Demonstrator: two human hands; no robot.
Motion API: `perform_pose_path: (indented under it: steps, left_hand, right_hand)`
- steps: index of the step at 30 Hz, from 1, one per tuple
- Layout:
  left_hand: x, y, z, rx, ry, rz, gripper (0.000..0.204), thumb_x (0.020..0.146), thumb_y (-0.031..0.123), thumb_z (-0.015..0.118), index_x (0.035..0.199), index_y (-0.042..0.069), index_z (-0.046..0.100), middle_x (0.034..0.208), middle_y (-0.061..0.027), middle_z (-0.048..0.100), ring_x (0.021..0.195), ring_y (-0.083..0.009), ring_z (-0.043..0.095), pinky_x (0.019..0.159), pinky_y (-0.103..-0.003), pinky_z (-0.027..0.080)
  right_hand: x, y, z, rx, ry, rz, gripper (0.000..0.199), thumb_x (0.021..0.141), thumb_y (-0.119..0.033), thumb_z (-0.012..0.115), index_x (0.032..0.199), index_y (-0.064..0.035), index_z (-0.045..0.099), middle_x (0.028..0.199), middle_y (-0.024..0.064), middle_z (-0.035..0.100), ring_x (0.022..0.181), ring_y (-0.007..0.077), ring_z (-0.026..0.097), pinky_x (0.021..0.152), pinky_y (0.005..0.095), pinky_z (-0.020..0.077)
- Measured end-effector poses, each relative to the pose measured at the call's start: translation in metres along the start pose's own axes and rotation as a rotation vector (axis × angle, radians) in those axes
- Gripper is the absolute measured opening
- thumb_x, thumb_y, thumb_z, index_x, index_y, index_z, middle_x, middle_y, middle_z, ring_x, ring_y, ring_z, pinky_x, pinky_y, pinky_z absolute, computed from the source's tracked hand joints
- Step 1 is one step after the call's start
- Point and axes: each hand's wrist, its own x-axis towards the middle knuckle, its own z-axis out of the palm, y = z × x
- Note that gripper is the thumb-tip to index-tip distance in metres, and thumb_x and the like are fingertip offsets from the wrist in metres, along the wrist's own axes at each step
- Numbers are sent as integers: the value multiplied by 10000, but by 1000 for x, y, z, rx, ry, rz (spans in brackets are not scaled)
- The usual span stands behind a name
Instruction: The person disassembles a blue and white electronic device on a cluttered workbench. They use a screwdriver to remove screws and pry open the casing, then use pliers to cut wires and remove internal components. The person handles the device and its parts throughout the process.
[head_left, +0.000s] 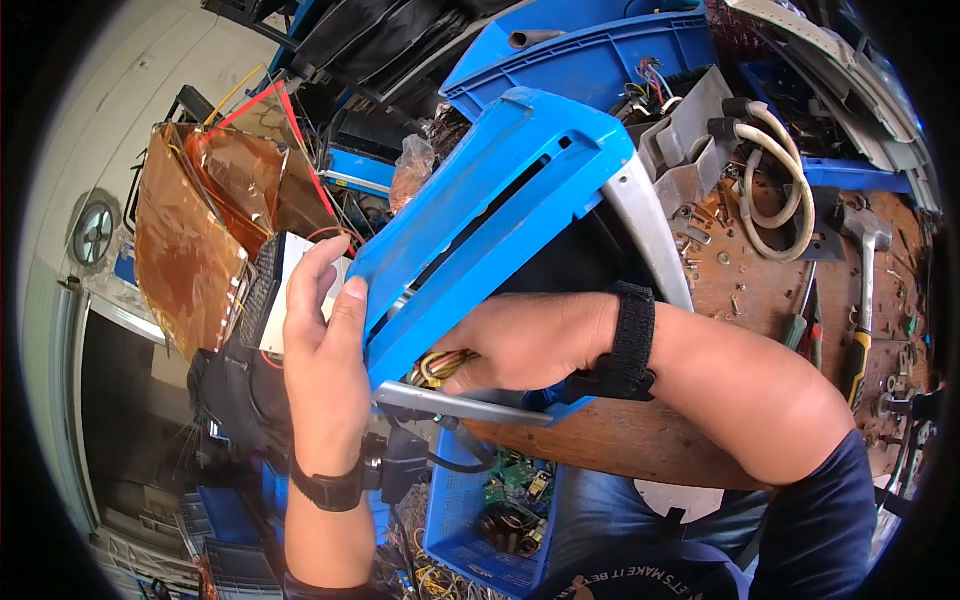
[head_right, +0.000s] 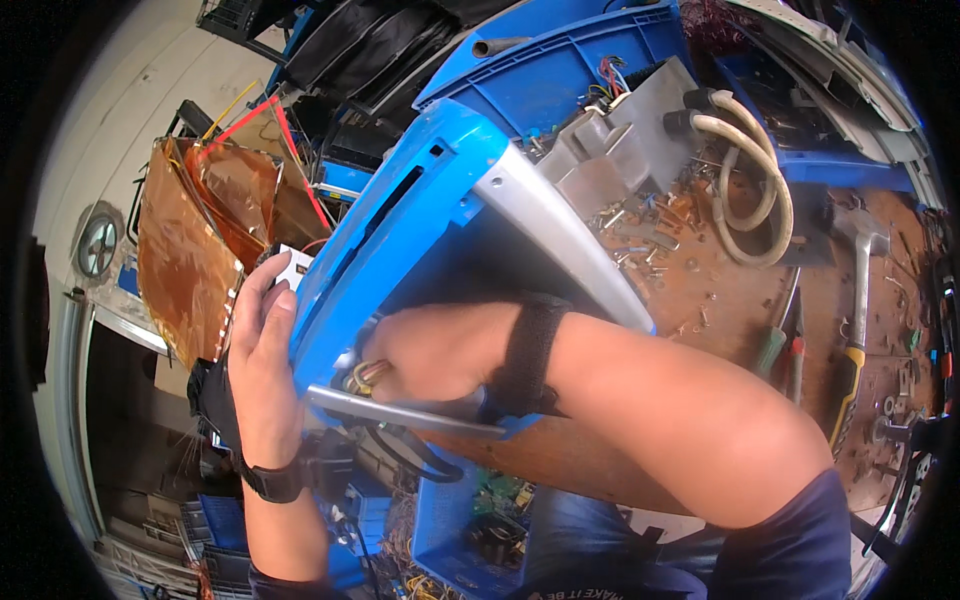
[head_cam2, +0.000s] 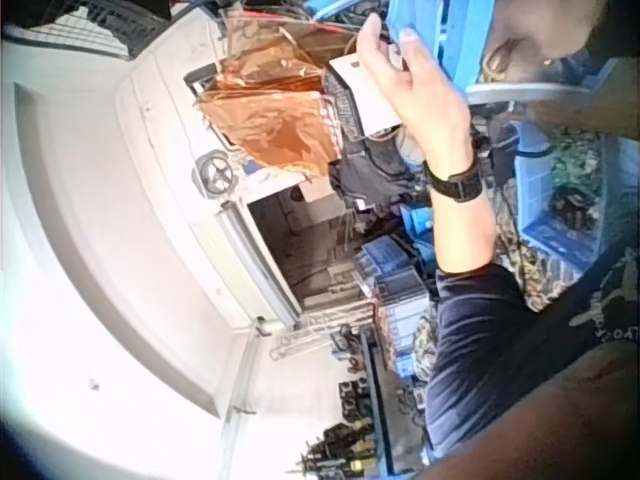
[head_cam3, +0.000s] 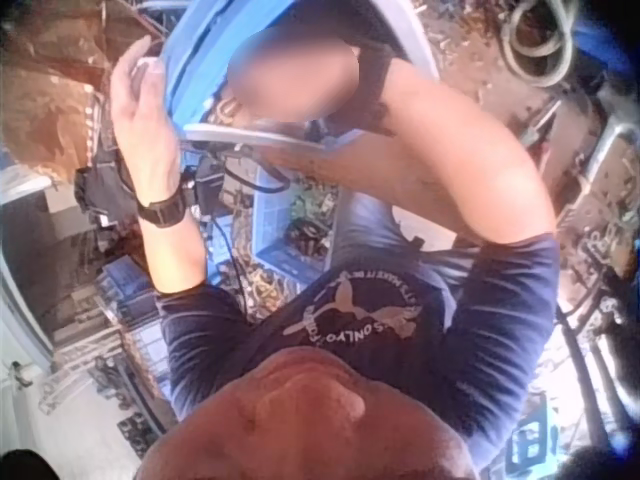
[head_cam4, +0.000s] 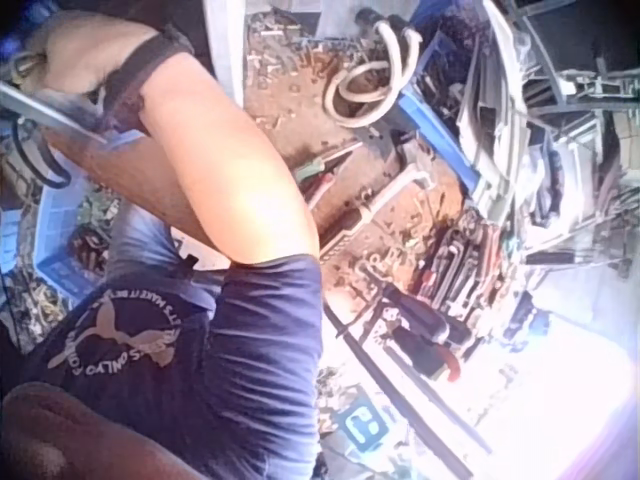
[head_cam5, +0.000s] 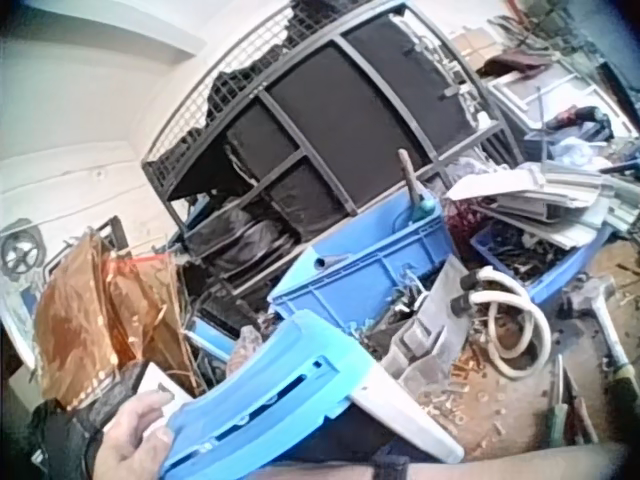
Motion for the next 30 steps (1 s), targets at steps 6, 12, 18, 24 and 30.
perform_pose_path:
  steps: [6, 12, 18, 24, 30]
  left_hand:
    - [-5, -3, 1, -317, 113, -30, 377, 944, 121, 559, 1302, 18, 505, 1289, -125, 524, 1252, -235, 459, 1067, -368, 332]
    - [-54, -52, -56, -175, -225, -100, 486, 811, -28, 596, 1289, -3, 518, 1228, -113, 587, 1183, -214, 548, 1030, -347, 407]
    - [-68, -81, -19, -318, -361, -109, 505, 844, 90, 713, 1274, -20, 471, 1102, -126, 644, 1028, -190, 636, 905, -325, 493]
    - [-66, -95, -13, -214, -338, 63, 441, 867, 171, 722, 1194, -11, 489, 974, -142, 668, 898, -199, 673, 775, -333, 521]
    - [-66, -97, -11, -195, -294, 174, 412, 879, 156, 703, 1168, -18, 465, 929, -148, 655, 862, -218, 670, 738, -342, 518]
  right_hand:
    - [3, -17, -7, -2, -20, 98, 362, 881, -278, 565, 1091, 5, 648, 1019, 224, 664, 987, 335, 631, 863, 420, 477]
    - [1, -28, -2, -114, 36, 121, 412, 912, -297, 530, 1212, -24, 602, 1152, 227, 631, 1095, 359, 591, 954, 428, 445]
    - [7, -38, -2, 277, 61, 298, 318, 925, -200, 601, 1201, -45, 625, 1174, 111, 649, 1070, 207, 598, 939, 346, 467]
    - [14, -50, 0, 165, 114, 537, 297, 915, -200, 662, 1183, -79, 622, 924, 36, 671, 747, 112, 614, 575, 258, 506]
    - [22, -46, -3, 539, 18, 678, 146, 922, -194, 633, 1043, -111, 632, 751, -9, 559, 521, 62, 406, 433, 222, 302]
